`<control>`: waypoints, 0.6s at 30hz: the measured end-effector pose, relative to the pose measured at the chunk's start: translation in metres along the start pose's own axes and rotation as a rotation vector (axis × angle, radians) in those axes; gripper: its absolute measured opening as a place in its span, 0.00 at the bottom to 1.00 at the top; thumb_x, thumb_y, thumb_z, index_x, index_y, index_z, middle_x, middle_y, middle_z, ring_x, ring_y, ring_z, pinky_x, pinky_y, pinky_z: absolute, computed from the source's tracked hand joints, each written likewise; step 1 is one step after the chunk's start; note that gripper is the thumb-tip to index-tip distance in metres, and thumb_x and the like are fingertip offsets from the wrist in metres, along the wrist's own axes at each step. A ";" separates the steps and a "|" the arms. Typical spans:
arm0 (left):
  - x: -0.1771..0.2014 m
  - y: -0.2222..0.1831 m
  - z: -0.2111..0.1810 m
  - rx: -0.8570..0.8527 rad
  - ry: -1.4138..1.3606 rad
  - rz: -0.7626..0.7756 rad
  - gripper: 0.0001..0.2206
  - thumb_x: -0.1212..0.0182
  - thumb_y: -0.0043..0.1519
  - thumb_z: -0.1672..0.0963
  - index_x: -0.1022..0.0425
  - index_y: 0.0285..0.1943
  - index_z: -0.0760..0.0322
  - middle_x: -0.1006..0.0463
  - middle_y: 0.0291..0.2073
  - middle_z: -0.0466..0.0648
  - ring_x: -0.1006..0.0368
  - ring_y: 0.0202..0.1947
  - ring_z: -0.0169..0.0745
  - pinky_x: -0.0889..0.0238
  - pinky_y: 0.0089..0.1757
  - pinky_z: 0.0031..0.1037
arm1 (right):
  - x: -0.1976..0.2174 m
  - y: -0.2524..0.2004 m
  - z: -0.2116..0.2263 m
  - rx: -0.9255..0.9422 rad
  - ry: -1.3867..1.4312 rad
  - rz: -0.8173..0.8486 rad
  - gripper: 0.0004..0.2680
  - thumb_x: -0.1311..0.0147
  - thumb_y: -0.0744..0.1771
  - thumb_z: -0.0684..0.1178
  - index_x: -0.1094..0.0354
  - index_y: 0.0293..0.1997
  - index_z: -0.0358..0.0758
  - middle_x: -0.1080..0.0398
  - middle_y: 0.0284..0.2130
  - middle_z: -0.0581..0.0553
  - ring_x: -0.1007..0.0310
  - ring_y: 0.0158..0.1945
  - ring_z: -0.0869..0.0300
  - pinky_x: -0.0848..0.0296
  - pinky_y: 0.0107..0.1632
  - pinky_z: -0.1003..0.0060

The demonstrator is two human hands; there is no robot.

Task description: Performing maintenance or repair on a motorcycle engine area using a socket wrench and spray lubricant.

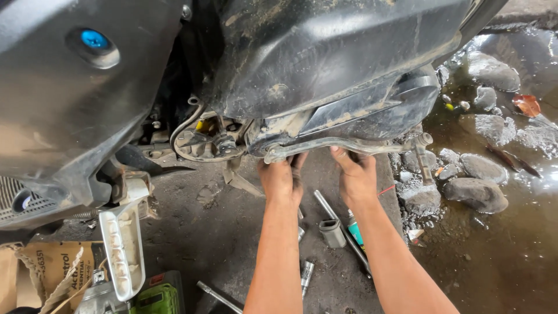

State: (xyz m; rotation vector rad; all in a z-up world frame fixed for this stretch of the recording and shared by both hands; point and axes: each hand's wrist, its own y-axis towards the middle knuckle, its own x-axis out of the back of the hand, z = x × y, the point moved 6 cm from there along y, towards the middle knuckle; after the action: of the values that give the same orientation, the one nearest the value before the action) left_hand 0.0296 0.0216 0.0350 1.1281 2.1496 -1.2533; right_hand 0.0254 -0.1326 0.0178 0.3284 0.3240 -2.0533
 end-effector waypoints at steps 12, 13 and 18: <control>0.010 0.013 0.012 -0.006 -0.176 0.060 0.09 0.44 0.57 0.68 0.36 0.43 0.72 0.32 0.24 0.50 0.39 0.18 0.36 0.23 0.49 0.63 | 0.035 0.041 -0.071 -0.208 0.141 0.125 0.16 0.32 0.61 0.47 0.34 0.51 0.50 0.35 0.33 0.56 0.34 0.37 0.63 0.40 0.37 0.67; 0.010 0.015 0.014 -0.002 -0.190 0.084 0.09 0.43 0.57 0.68 0.36 0.42 0.72 0.33 0.23 0.49 0.40 0.17 0.35 0.23 0.49 0.62 | 0.034 0.046 -0.082 -0.306 0.304 0.177 0.12 0.33 0.61 0.44 0.31 0.45 0.51 0.32 0.34 0.55 0.31 0.39 0.59 0.39 0.41 0.64; 0.011 0.025 0.011 -0.037 -0.101 0.095 0.13 0.43 0.59 0.66 0.36 0.51 0.69 0.30 0.30 0.52 0.33 0.23 0.43 0.24 0.50 0.62 | 0.025 0.040 -0.065 -0.348 0.438 0.199 0.10 0.34 0.60 0.43 0.32 0.38 0.50 0.31 0.30 0.55 0.31 0.39 0.58 0.41 0.40 0.62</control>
State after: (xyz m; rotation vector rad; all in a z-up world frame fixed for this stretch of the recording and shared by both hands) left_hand 0.0423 0.0241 0.0086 1.1133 2.0136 -1.1978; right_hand 0.0550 -0.1479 -0.0551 0.5696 0.8680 -1.6786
